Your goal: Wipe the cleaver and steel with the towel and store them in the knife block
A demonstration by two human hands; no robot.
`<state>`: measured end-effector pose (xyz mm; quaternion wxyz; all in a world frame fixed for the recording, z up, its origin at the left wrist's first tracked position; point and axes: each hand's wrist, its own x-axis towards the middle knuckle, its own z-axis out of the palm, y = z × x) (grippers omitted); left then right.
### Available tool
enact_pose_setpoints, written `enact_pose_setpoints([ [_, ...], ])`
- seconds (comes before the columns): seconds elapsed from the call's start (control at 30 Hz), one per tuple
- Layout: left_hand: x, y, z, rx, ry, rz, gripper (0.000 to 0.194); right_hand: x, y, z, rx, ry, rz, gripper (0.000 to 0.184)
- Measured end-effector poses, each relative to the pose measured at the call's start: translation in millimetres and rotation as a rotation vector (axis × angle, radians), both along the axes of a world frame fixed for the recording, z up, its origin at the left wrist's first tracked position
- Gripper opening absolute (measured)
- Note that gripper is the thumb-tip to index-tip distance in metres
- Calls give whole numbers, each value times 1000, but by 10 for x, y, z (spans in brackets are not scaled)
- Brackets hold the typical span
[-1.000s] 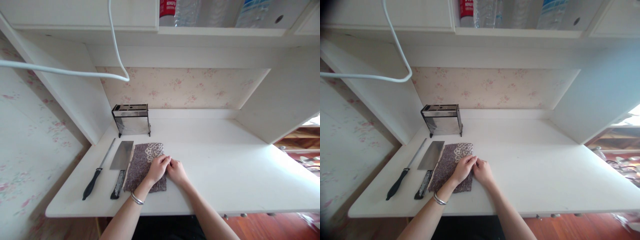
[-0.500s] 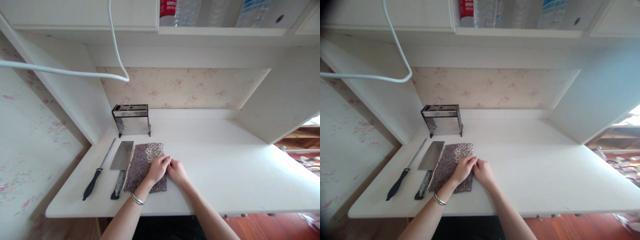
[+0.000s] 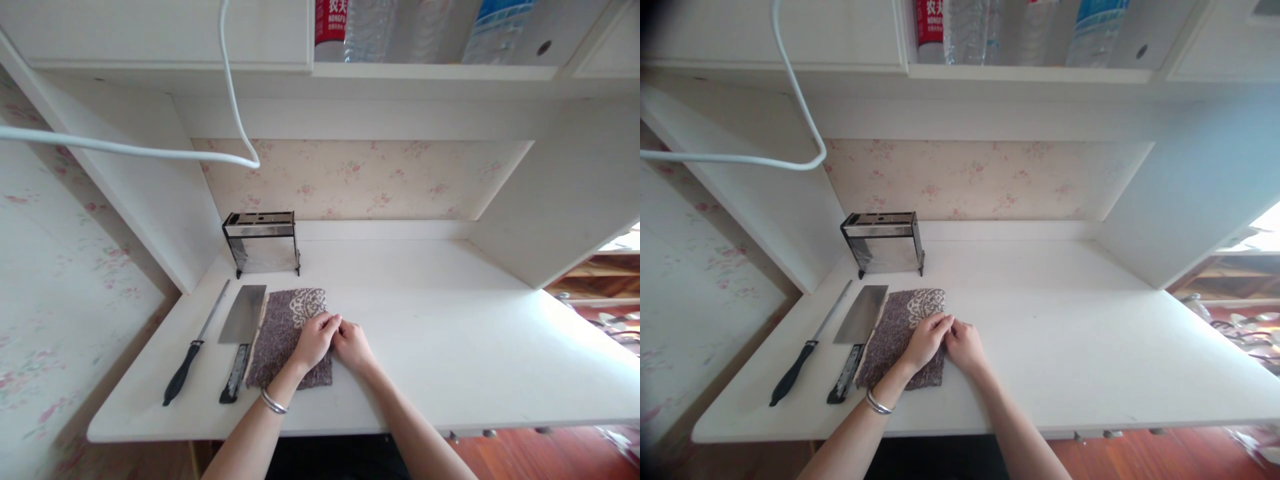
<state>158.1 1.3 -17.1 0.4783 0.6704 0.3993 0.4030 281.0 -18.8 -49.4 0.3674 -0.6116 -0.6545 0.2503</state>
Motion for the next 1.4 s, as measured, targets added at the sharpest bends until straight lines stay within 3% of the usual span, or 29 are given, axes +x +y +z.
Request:
enact_pose_setpoints([
  [1.4,9,6,-1,1,2,-4,38,-9,12,11,-22,19,-24,24],
])
